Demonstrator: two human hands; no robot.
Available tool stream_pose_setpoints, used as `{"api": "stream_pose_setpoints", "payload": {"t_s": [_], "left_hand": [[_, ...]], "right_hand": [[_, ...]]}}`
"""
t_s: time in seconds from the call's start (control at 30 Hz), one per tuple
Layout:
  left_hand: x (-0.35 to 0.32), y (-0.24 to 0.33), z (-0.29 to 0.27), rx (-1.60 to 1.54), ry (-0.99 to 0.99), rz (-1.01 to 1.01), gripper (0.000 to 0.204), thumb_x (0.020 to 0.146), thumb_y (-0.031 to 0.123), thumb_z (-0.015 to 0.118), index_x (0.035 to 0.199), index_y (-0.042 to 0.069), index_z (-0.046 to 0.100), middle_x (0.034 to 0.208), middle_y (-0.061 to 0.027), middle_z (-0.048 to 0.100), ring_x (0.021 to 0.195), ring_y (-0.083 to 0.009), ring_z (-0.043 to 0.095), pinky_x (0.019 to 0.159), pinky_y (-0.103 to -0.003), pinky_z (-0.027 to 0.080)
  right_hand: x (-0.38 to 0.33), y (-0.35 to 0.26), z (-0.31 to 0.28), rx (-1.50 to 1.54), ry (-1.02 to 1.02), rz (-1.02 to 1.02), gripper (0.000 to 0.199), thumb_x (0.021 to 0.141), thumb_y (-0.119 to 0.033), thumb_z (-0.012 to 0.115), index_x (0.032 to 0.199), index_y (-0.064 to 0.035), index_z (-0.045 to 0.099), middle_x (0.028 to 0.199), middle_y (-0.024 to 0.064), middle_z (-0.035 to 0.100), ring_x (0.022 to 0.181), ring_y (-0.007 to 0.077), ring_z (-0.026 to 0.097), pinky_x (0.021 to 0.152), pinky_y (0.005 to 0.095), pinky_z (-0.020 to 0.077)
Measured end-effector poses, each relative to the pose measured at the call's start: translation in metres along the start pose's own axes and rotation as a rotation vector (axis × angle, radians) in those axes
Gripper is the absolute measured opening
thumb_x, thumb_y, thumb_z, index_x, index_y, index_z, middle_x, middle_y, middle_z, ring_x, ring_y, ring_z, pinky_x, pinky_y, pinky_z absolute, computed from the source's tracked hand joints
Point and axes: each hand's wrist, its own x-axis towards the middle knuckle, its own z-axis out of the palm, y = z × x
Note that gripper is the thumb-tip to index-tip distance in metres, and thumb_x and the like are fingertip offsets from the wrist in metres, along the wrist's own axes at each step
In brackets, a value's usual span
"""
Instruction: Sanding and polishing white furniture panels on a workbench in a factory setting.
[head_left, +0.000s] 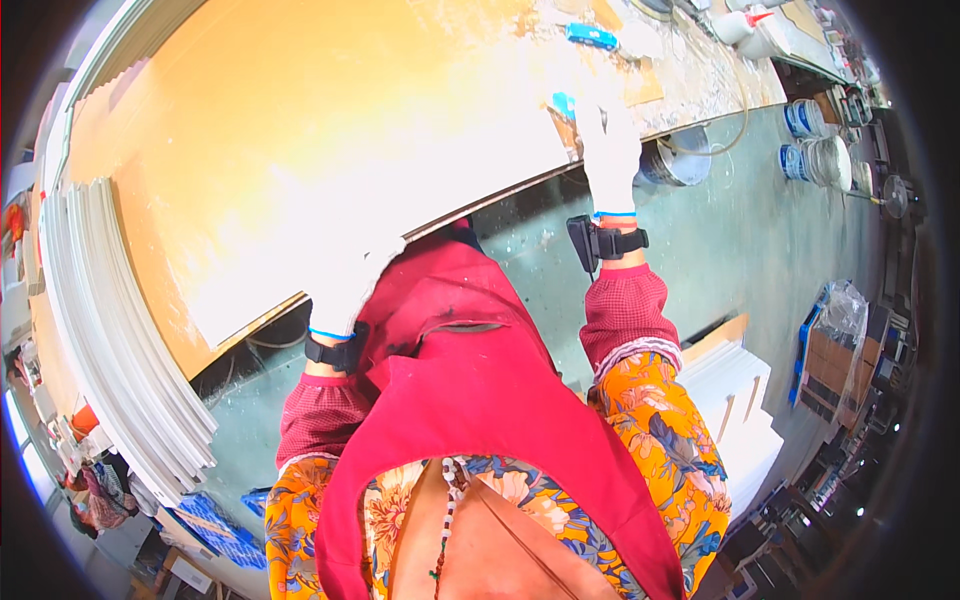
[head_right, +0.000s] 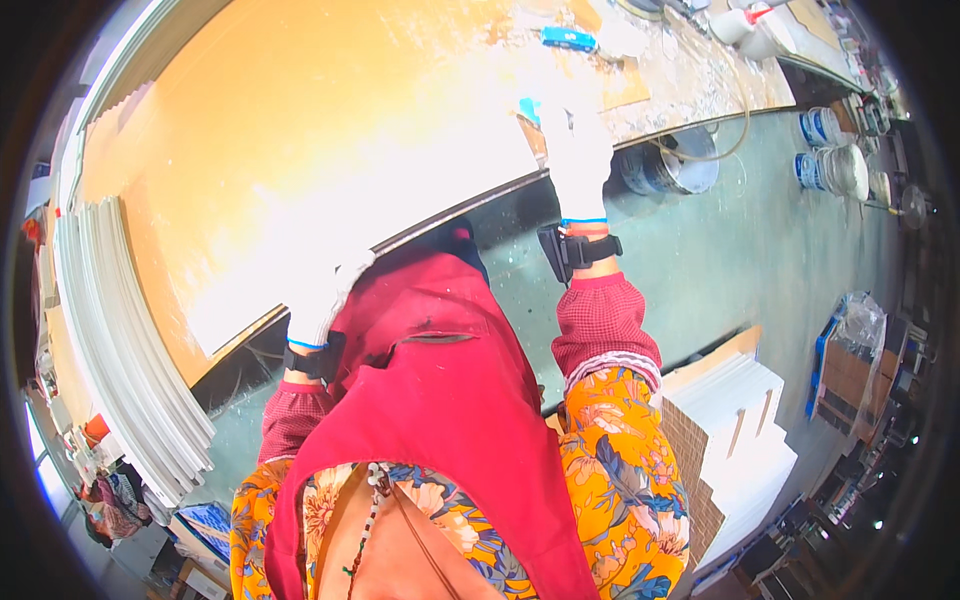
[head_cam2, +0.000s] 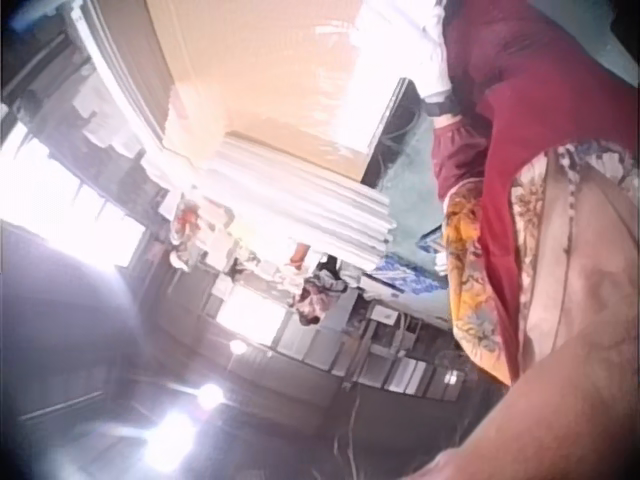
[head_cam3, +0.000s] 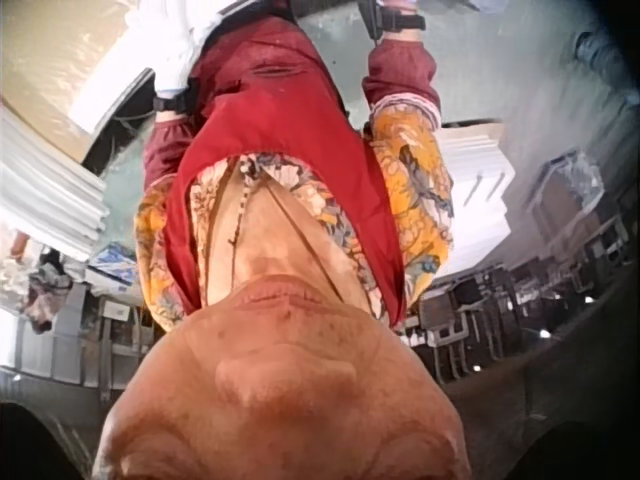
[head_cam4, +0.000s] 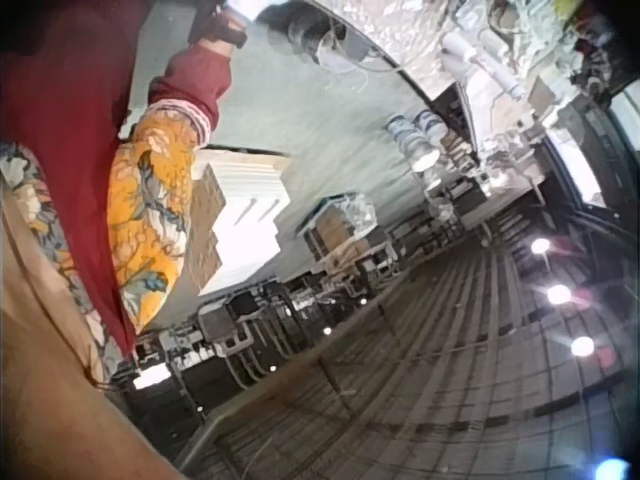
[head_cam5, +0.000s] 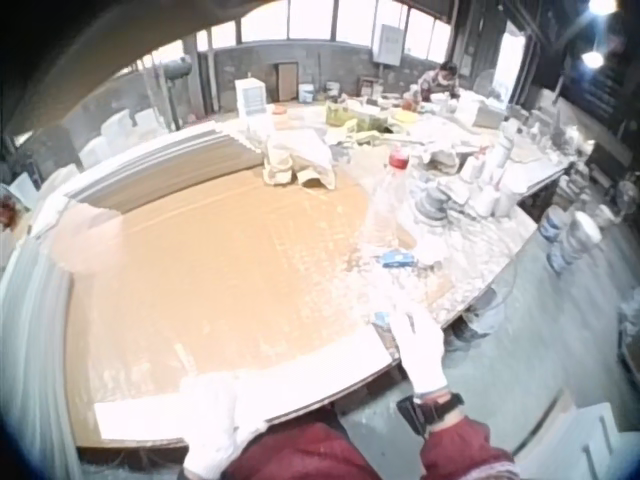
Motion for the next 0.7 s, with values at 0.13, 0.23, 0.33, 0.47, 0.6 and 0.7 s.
{"api": "stream_pose_setpoints", "payload": {"t_s": [0.13,0.23,0.33,0.47,0.6,0.7], "left_hand": [[0.003,0.001,-0.001,0.324,0.137,0.173,0.069,0.08,0.049,0.074,0.134,0.01,0.056,0.125,-0.0173,0.062,0.116,-0.0371,0.056,0.101,-0.05,0.041],[0.001,-0.001,0.002,0.256,0.121,0.074,0.066,0.078,0.048,0.076,0.128,0.008,0.06,0.127,-0.0143,0.058,0.118,-0.0371,0.051,0.105,-0.052,0.034],[0.0,-0.005,0.002,0.282,0.045,0.077,0.079,0.081,0.055,0.07,0.141,0.009,0.049,0.137,-0.0208,0.052,0.127,-0.0417,0.047,0.109,-0.054,0.031],[0.0,-0.007,0.002,0.404,0.088,0.161,0.079,0.081,0.057,0.068,0.14,0.008,0.05,0.138,-0.0198,0.052,0.126,-0.041,0.047,0.11,-0.055,0.029],[0.001,-0.004,0.0,0.478,0.099,0.198,0.078,0.081,0.057,0.068,0.139,0.008,0.051,0.137,-0.0179,0.053,0.126,-0.0396,0.048,0.11,-0.056,0.028],[0.002,0.0,-0.002,0.442,0.079,0.177,0.077,0.08,0.057,0.068,0.138,0.009,0.052,0.137,-0.0169,0.054,0.126,-0.0389,0.048,0.111,-0.056,0.028]], "right_hand": [[0.004,-0.005,0.001,0.013,0.003,-0.037,0.033,0.093,-0.032,0.065,0.114,-0.0067,0.066,0.098,0.0117,0.07,0.083,0.0232,0.066,0.076,0.0354,0.0514],[0.004,-0.005,-0.003,0.038,0.003,-0.084,0.033,0.094,-0.031,0.064,0.114,-0.0048,0.066,0.098,0.0109,0.069,0.08,0.0187,0.065,0.074,0.0327,0.051],[0.002,-0.004,-0.007,0.019,-0.03,-0.09,0.033,0.093,-0.029,0.064,0.115,-0.0049,0.066,0.101,0.0113,0.069,0.085,0.019,0.065,0.078,0.0322,0.0512],[0.001,-0.002,-0.007,0.017,-0.044,-0.146,0.033,0.092,-0.027,0.066,0.116,-0.0041,0.066,0.103,0.0117,0.07,0.091,0.0194,0.066,0.083,0.0322,0.0508],[0.003,-0.002,-0.005,0.061,-0.085,-0.135,0.03,0.091,-0.027,0.066,0.113,-0.0069,0.067,0.108,0.0136,0.07,0.098,0.0271,0.067,0.086,0.036,0.0512],[0.005,-0.004,-0.01,0.054,-0.174,-0.126,0.03,0.09,-0.027,0.066,0.113,-0.0066,0.068,0.109,0.0137,0.069,0.099,0.0273,0.066,0.087,0.0359,0.0507]]}}
